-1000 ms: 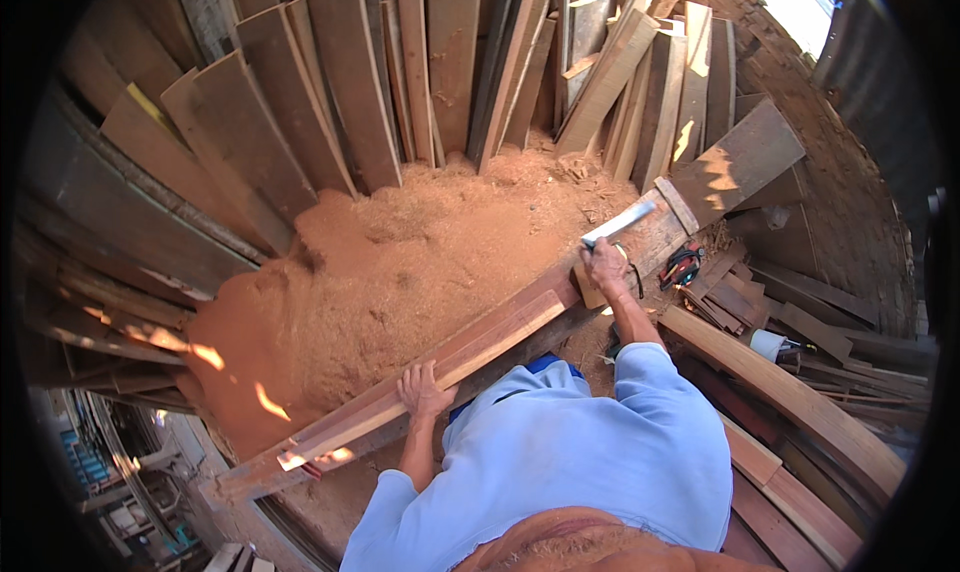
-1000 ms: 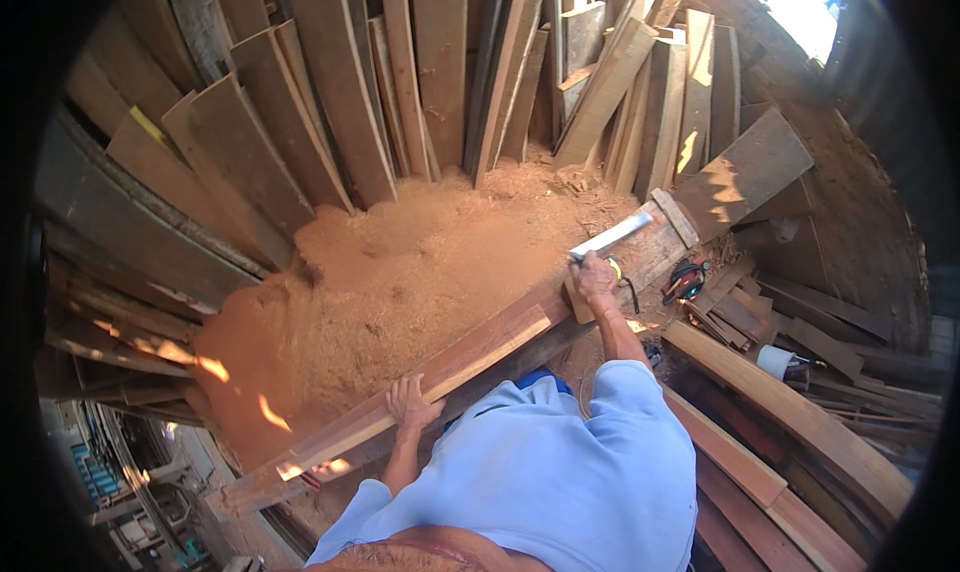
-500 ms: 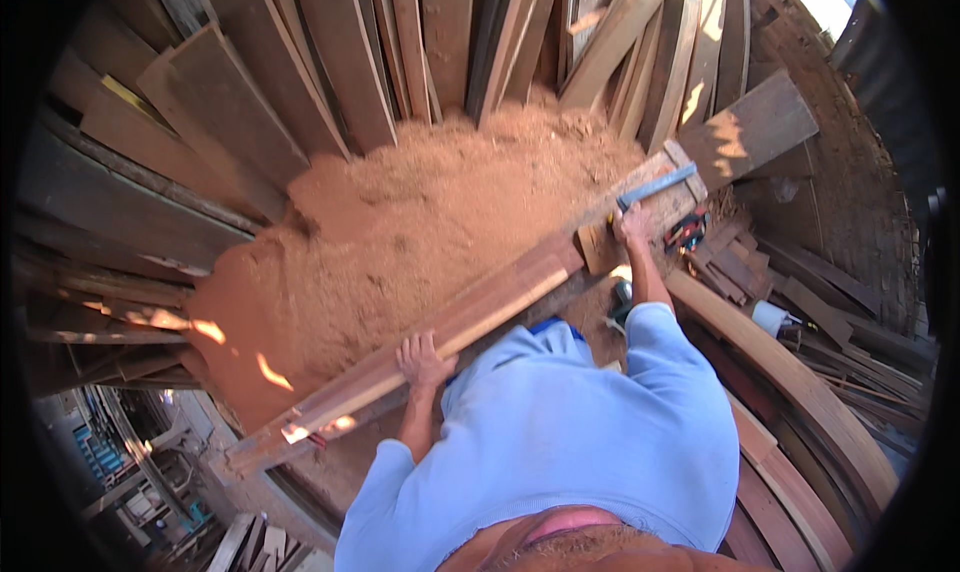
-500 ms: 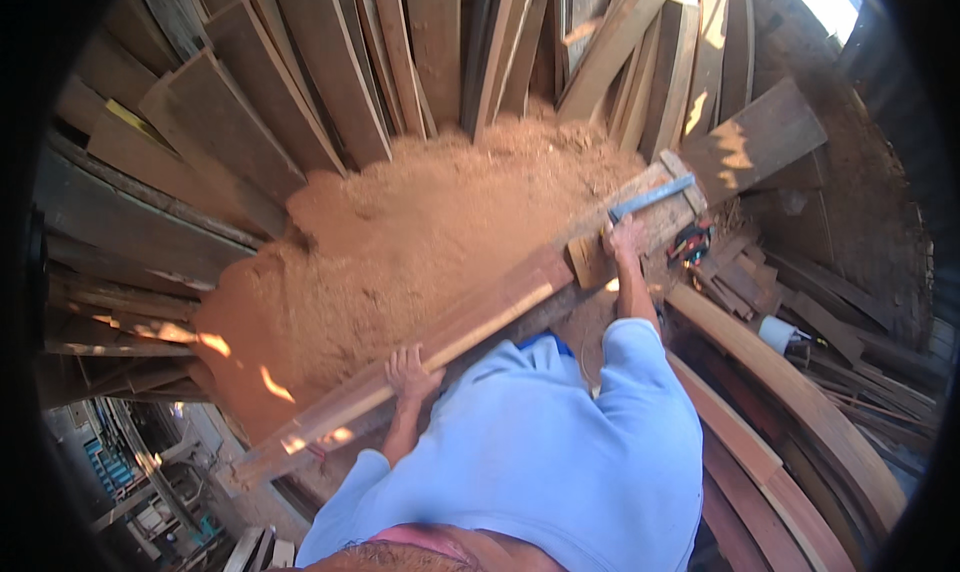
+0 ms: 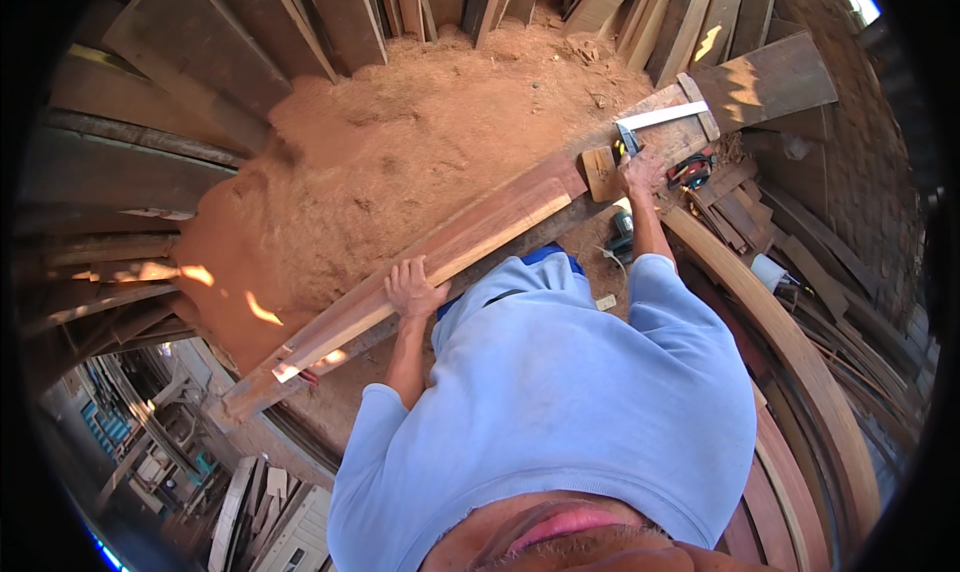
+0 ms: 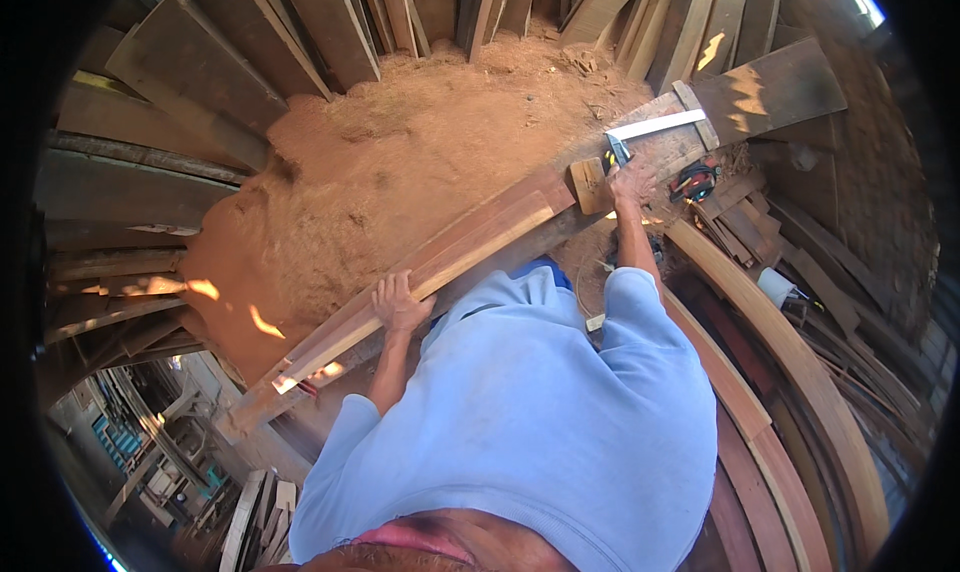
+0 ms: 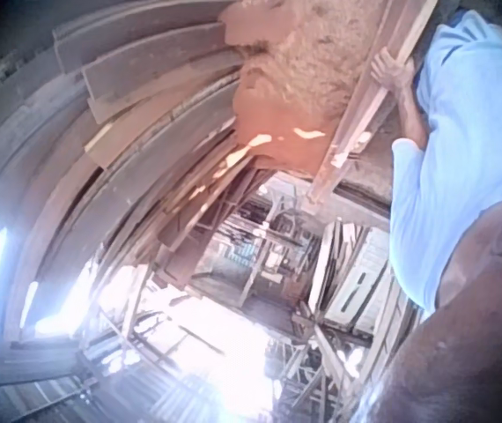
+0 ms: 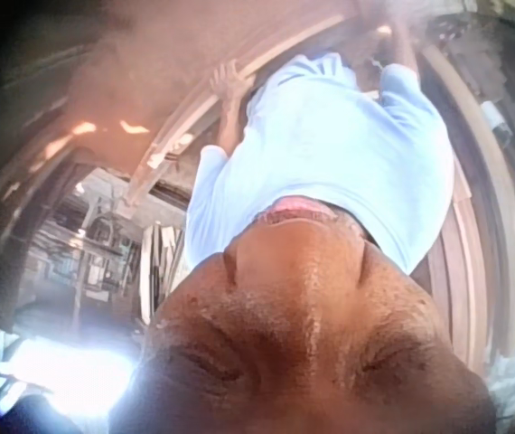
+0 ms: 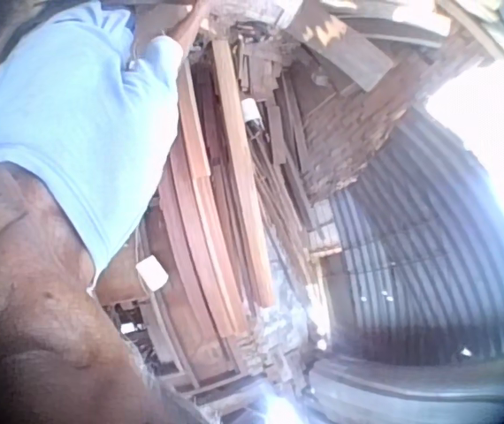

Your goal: The person measures a wooden plank with a tape measure and marks it with a pencil. They then use a try square to draw straight lines across the plank. The person repeats the measuring and marking process on the same plank.

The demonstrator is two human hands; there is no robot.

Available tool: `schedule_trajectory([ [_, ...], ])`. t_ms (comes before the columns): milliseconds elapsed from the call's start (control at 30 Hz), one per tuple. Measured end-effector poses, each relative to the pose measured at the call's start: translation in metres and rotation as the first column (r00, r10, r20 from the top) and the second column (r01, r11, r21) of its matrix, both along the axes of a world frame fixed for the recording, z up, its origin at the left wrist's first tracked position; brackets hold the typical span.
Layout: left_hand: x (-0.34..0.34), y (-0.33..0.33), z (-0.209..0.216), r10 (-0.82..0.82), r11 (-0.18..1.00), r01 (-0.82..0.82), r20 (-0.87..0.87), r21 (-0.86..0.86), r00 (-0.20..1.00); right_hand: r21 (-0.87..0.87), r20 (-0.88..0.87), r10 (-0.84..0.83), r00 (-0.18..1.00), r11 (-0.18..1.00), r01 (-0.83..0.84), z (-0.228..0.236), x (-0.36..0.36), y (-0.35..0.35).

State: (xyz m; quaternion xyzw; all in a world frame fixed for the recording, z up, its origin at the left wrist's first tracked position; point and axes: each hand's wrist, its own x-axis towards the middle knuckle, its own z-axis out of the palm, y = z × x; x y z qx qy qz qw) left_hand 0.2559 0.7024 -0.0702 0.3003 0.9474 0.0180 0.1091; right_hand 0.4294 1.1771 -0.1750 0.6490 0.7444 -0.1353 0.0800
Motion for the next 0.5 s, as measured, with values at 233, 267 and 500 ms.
schedule_trajectory([
  [233, 0.000, -0.002, -0.002, 0.028, 1.000, -0.028, 0.039, -0.001, 0.999, -0.216, 0.055, 0.004, 0.998, 0.976, 0.008, 0.012, -0.005, -0.006],
  [267, 0.000, -0.002, -0.001, 0.031, 0.999, -0.031, 0.035, -0.005, 0.999, -0.192, 0.064, -0.028, 0.998, 0.981, 0.040, 0.012, -0.007, -0.005],
  [500, 0.000, 0.002, 0.002, 0.033, 0.999, -0.031, 0.051, -0.036, 0.998, -0.147, 0.104, -0.144, 0.984, 0.976, 0.159, 0.000, -0.025, 0.018],
])
